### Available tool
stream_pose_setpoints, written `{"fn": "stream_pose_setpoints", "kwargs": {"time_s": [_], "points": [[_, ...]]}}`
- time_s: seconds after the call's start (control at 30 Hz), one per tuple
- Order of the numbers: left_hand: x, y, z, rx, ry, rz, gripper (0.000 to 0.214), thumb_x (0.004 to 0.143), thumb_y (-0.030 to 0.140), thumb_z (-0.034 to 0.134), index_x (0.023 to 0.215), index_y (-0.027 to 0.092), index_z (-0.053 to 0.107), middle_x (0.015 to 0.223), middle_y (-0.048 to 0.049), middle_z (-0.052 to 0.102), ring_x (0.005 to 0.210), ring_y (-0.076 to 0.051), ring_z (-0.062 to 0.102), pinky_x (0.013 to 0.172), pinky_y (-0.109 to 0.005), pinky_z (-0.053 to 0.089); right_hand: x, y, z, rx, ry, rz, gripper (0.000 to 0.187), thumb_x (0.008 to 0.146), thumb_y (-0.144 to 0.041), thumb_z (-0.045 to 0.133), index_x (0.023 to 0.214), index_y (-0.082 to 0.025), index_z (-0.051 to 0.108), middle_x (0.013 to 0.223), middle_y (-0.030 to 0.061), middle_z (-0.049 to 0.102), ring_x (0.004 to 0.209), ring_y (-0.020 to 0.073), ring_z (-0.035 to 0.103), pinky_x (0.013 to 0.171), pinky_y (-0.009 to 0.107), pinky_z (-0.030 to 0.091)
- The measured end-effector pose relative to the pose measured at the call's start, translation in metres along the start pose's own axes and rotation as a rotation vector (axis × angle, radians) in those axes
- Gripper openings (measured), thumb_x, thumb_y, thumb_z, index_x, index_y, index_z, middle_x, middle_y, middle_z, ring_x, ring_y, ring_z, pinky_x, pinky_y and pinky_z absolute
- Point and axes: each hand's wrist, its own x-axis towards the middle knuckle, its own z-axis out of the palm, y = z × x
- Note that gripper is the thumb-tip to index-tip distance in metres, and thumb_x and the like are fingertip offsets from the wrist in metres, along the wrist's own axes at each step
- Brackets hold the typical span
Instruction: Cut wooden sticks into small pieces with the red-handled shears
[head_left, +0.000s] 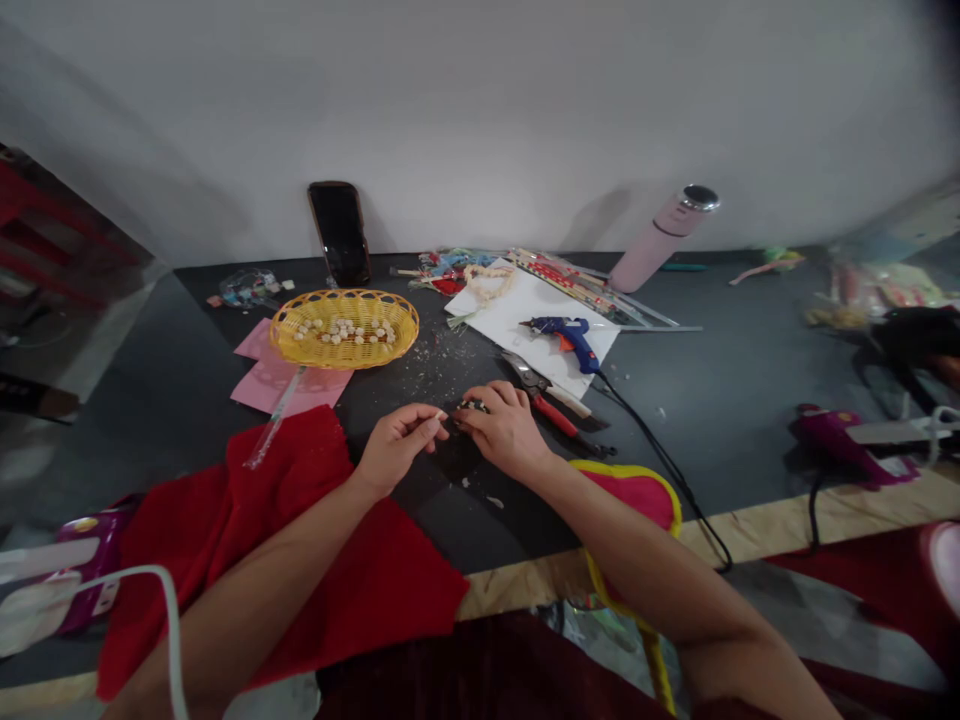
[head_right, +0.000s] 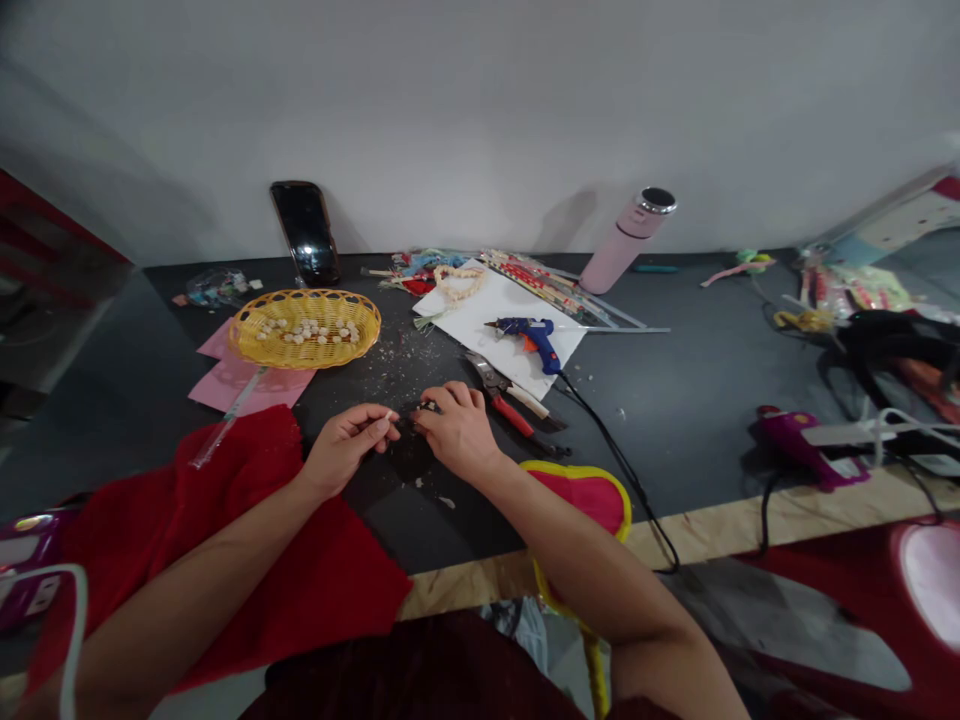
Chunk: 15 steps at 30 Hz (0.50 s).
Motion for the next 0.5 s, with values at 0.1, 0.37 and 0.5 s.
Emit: {"fn": "stream_pose_setpoints", "kwargs": {"time_s": [0.1,0.37,0.5], "points": [[-0.0002,0.0012,0.0006,0.005,-0.014,-0.003,0.02,0.079,0.032,0.061,0.089,0.015,0.065,0.071,-0.0021,0.066,0.055,-0.008,0.051,0.056,-0.021,0.042,0.0007,-0.0019,0.0017,-0.01,0.003,-0.018,0.012,0.085,-0.022,0.057,0.087,-0.028,0.067,0.111,0.003,0.06,0.107,0.0255,0.04,0.083,0.042,0.033],[-0.0004,-0.002,-0.0004,0.038,-0.031,-0.003,0.022,0.08,0.034,0.06,0.091,0.015,0.064,0.072,-0.0025,0.066,0.056,-0.008,0.052,0.056,-0.021,0.042,-0.0007,-0.0024,0.0007,0.172,0.078,-0.082,0.016,0.09,-0.016,0.046,0.091,-0.02,0.061,0.101,0.0064,0.063,0.097,0.0207,0.048,0.084,0.038,0.041],[-0.0007,-0.0015,-0.0001,0.067,-0.077,0.005,0.024,0.08,0.035,0.059,0.091,0.014,0.064,0.072,-0.0034,0.065,0.058,-0.01,0.054,0.056,-0.022,0.044,-0.003,-0.0068,-0.0041,0.418,0.16,-0.094,0.017,0.091,-0.016,0.043,0.094,-0.02,0.059,0.09,0.0062,0.063,0.088,0.0175,0.054,0.081,0.034,0.046]]}}
